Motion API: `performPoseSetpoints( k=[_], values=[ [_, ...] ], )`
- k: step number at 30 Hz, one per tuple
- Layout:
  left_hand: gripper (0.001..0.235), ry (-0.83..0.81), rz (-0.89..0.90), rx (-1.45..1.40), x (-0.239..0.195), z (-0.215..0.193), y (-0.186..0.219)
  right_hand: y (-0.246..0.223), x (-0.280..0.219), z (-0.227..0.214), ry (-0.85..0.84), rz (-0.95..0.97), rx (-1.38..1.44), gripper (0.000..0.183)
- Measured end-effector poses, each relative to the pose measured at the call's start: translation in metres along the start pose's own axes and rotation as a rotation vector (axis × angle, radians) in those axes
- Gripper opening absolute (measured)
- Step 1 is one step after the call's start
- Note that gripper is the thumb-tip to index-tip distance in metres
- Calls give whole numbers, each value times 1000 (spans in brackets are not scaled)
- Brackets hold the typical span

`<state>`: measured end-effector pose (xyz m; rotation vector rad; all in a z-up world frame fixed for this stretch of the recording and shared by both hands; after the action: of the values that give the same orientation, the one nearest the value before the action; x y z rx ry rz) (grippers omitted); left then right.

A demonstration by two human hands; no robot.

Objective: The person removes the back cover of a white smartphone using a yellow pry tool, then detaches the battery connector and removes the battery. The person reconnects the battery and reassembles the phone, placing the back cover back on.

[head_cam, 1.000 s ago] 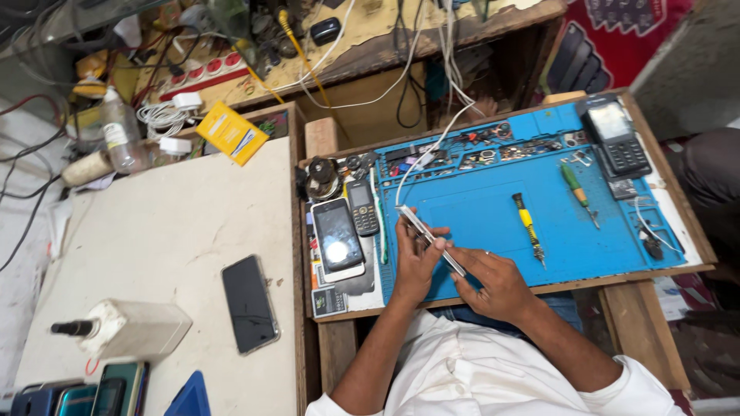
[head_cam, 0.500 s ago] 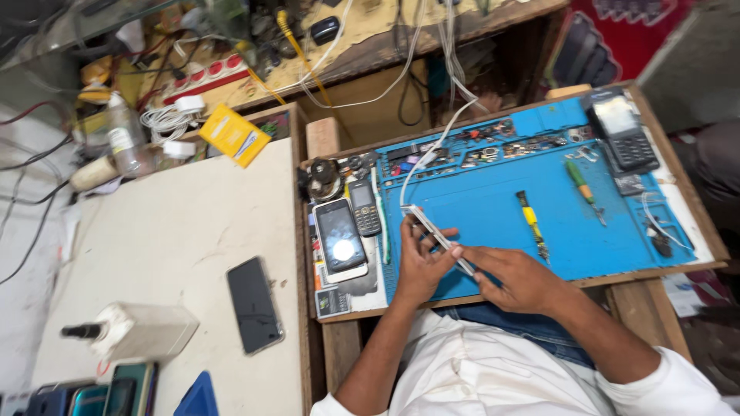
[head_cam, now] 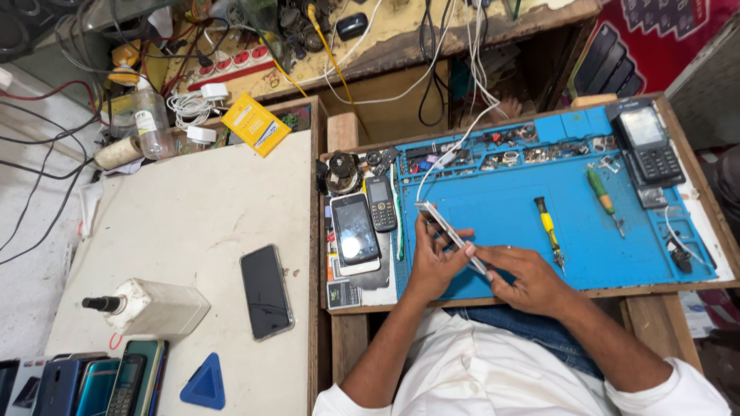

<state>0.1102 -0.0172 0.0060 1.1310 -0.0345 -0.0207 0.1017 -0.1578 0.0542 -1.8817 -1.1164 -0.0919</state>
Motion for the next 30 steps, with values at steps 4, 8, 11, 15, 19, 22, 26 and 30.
performPoseSetpoints(
  k=[4, 8, 11, 15, 19, 22, 26, 30],
  values=[
    [102, -22, -9, 68, -1, 3, 2, 11, -2, -2, 24, 89, 71, 44],
    [101, -24, -1, 83, -2, 4, 2, 8, -4, -5, 55, 61, 122, 47],
    [102, -16, -26, 107, -1, 4, 5, 2, 2, -8, 86, 52, 130, 48],
    [99, -23, -4, 150, 1, 7, 10, -2, 7, -14, 111, 69, 89, 46],
    [97, 0, -26, 90, 3, 2, -1, 3, 6, -12, 98, 115, 66, 48],
    [97, -12, -33, 80, 0, -3, -6, -5, 4, -13, 137, 37, -19, 47],
    [102, -36, -31, 48, 4, 2, -5, 0, 4, -15, 145, 128, 10, 47],
    [104, -45, -32, 81, 3, 0, -2, -3, 10, -13, 118, 140, 34, 50]
  ],
)
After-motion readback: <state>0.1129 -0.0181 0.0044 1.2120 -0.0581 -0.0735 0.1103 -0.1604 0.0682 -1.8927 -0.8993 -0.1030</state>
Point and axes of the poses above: each hand's wrist, its own x-axis towards the middle knuckle, its own z-axis out of the palm, y = z × x, the point moved 10 cm from there along x, towards the middle knuckle, and after that the axes turned 6 degrees about -z, right-handed, at the moved point
